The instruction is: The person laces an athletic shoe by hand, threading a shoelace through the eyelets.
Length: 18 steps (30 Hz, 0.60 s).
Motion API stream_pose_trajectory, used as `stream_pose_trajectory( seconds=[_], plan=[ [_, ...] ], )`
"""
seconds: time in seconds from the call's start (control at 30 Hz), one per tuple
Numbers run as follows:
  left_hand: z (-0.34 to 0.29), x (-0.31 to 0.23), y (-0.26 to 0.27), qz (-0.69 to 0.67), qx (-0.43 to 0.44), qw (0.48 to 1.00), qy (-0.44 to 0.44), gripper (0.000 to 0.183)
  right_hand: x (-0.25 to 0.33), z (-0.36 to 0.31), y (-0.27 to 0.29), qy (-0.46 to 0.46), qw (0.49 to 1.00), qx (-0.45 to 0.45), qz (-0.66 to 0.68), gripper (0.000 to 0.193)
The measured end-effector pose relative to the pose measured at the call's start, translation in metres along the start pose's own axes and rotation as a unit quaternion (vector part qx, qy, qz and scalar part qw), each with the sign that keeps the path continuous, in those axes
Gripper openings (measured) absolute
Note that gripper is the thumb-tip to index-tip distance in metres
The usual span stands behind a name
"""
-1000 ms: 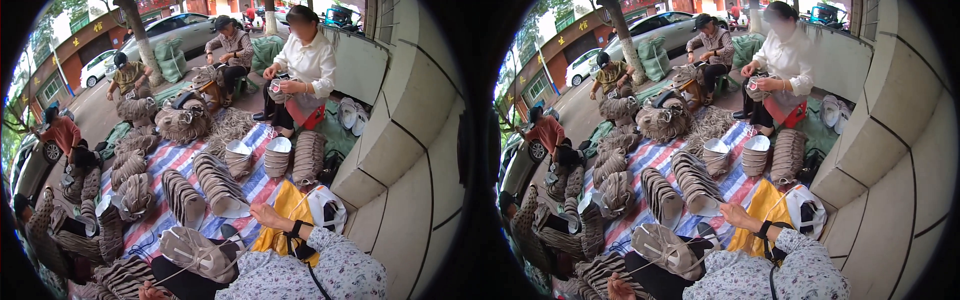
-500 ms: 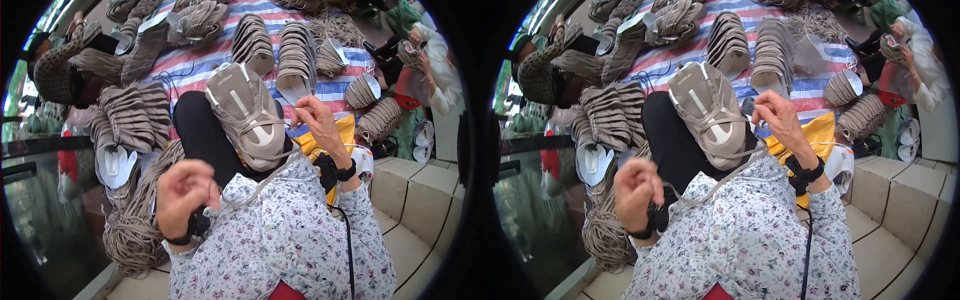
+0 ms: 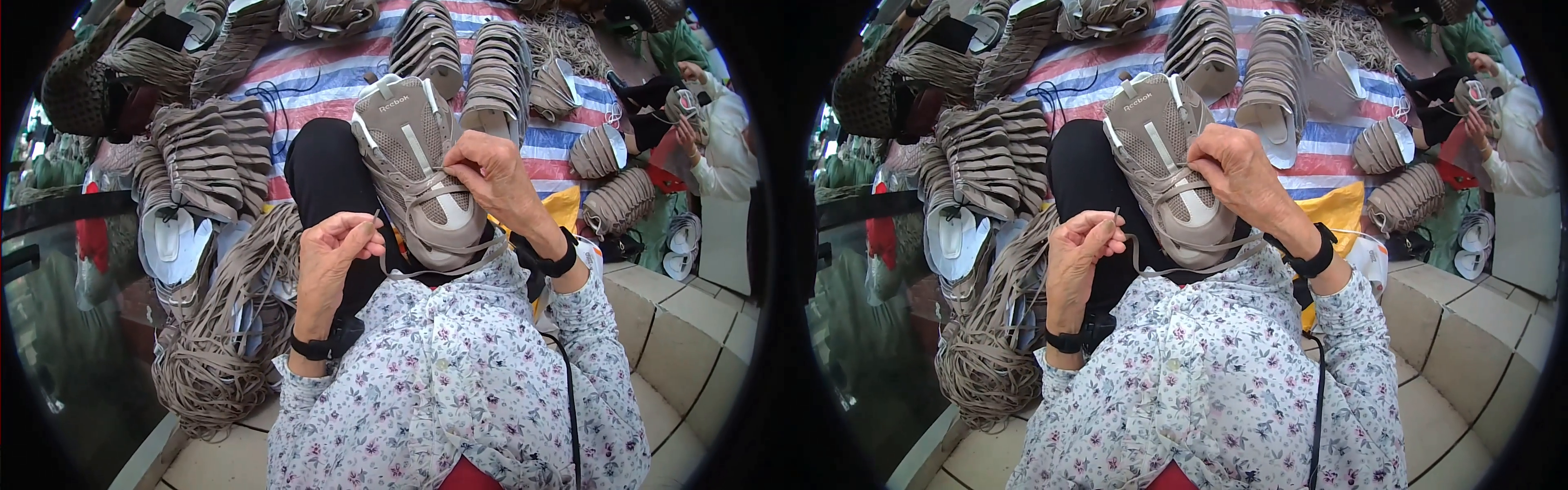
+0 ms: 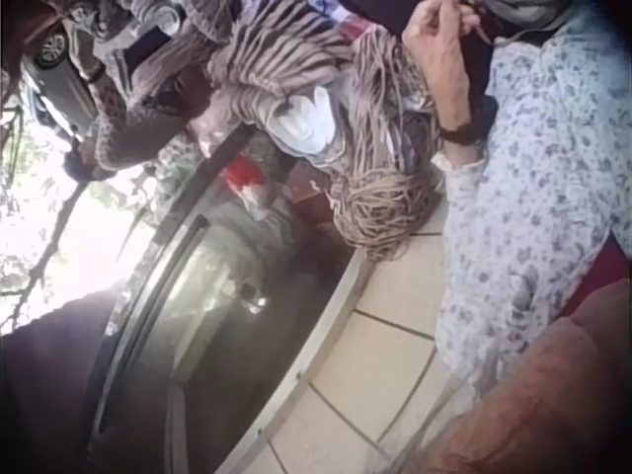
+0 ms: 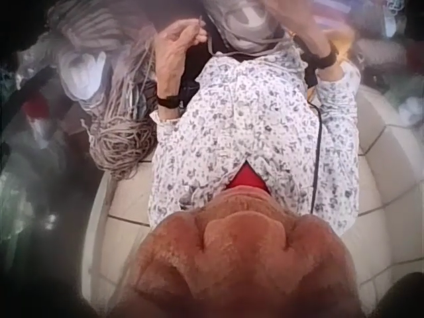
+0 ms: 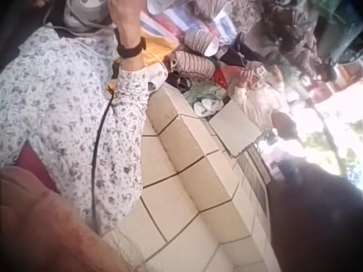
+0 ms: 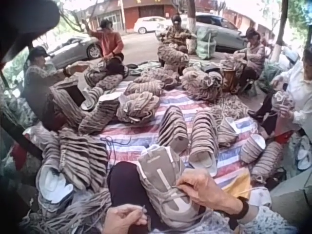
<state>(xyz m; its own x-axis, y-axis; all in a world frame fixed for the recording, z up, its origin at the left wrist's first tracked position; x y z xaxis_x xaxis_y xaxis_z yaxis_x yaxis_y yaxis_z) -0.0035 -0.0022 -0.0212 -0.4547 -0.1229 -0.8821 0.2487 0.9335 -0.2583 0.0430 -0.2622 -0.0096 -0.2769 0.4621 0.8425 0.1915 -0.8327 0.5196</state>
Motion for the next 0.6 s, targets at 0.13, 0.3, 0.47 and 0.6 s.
stream_pose_trajectory(
  seconds=[0.13, 0.3, 0.47, 0.6],
  plan=[
    [0.005, 0.003, 0.003, -0.016, 0.008, 1.0, 0.007, 0.022, 0.001, 0.007, 0.0, 0.076, 0.992, 0.017, -0.102, 0.007],
    [0.013, 0.002, 0.002, -0.01, 0.018, 1.0, 0.004, 0.022, -0.003, 0.025, 0.005, 0.107, 0.986, 0.1, -0.084, 0.007],
    [0.014, 0.008, 0.007, -0.036, 0.011, 0.999, 0.001, 0.024, 0.008, 0.017, -0.002, 0.052, 0.994, 0.071, -0.072, 0.007],
    [0.013, 0.008, 0.006, -0.061, 0.01, 0.998, -0.011, 0.031, 0.014, 0.004, -0.011, 0.065, 0.99, 0.012, -0.122, 0.012]
  ],
)
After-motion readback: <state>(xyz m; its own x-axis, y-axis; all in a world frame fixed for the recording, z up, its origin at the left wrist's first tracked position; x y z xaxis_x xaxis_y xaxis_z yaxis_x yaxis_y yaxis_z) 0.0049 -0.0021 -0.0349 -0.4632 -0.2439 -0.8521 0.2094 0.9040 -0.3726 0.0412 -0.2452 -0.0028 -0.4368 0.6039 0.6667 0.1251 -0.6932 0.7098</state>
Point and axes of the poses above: each hand's wrist, its own z-axis towards the middle knuckle, its own y-axis out of the back of the hand, x = y × z, the point moved 1 cm from there along z, towards the middle knuckle, and after that the axes turned 5 degrees about x, right-handed, at the moved point
